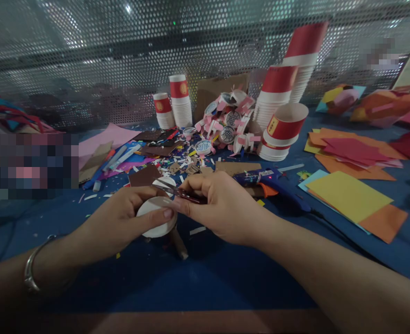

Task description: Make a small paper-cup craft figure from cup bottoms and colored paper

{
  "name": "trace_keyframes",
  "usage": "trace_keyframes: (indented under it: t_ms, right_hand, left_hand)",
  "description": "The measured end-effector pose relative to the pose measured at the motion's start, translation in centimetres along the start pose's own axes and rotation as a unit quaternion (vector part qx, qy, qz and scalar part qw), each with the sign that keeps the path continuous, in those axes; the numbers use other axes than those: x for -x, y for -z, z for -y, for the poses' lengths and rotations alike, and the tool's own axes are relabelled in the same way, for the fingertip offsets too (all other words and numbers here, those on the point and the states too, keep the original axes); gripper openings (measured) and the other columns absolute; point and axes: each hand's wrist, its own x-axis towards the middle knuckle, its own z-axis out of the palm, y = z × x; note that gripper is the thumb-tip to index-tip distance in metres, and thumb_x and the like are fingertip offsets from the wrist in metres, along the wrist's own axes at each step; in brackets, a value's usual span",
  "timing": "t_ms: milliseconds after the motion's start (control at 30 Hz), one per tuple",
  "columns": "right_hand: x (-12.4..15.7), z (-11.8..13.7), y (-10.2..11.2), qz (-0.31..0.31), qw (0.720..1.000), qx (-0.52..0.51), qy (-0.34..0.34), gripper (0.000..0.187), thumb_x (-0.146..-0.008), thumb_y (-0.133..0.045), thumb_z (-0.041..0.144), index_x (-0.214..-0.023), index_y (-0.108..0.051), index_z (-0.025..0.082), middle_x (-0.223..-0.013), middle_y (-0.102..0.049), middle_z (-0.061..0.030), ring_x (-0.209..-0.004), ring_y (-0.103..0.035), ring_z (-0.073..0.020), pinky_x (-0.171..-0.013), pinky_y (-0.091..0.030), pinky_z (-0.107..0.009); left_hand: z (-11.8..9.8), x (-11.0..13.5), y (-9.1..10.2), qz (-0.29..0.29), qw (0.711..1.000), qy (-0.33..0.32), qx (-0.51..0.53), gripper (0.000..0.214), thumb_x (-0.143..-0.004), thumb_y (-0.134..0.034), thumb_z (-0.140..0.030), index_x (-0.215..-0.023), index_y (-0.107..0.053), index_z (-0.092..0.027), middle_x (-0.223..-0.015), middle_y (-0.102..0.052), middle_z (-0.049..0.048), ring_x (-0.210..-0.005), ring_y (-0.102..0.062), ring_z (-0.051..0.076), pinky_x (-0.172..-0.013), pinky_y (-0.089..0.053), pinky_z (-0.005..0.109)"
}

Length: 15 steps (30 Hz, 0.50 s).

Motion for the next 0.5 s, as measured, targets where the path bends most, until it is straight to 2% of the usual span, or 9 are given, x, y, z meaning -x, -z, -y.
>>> trace_keyframes:
  t_ms: [133,300,500]
  right_hand:
    - [0.00,0.27,-0.02,0.014,0.999,-0.034,-0.011,0.024,-0.087,-0.073,0.040,-0.085,-0.066,0.016,-0.072,-0.056,0.0022,-0.066,-0.048,-0.0118,-0.058,-0.037,-0.024]
    - [0.02,0.47,0.10,0.064,0.991,-0.116,-0.028,0.025,-0.085,-0.076,0.038,-0.085,-0.064,0.016,-0.079,-0.059,0.0008,-0.074,-0.053,-0.0131,-0.065,-0.042,-0.024]
    - [0.15,0.25,0.22,0.065,0.991,-0.112,-0.032,0.026,-0.084,-0.078,0.038,-0.083,-0.063,0.016,-0.078,-0.058,0.0016,-0.073,-0.053,-0.0126,-0.066,-0.041,-0.023]
  left_hand:
    - [0.01,0.09,0.06,0.009,1.000,0.000,0.011,0.017,-0.084,-0.074,-0.034,-0.085,-0.072,-0.017,-0.072,-0.071,0.0007,-0.063,-0.060,0.012,-0.055,-0.045,0.020]
    - [0.24,0.20,0.19,0.040,0.998,0.020,0.043,0.021,-0.082,-0.077,-0.037,-0.084,-0.071,-0.017,-0.074,-0.067,0.0005,-0.065,-0.059,0.013,-0.059,-0.045,0.021]
    - [0.21,-0.07,0.20,0.054,0.995,0.041,0.070,0.022,-0.078,-0.080,-0.035,-0.082,-0.071,-0.016,-0.071,-0.065,0.0001,-0.061,-0.056,0.012,-0.055,-0.043,0.020]
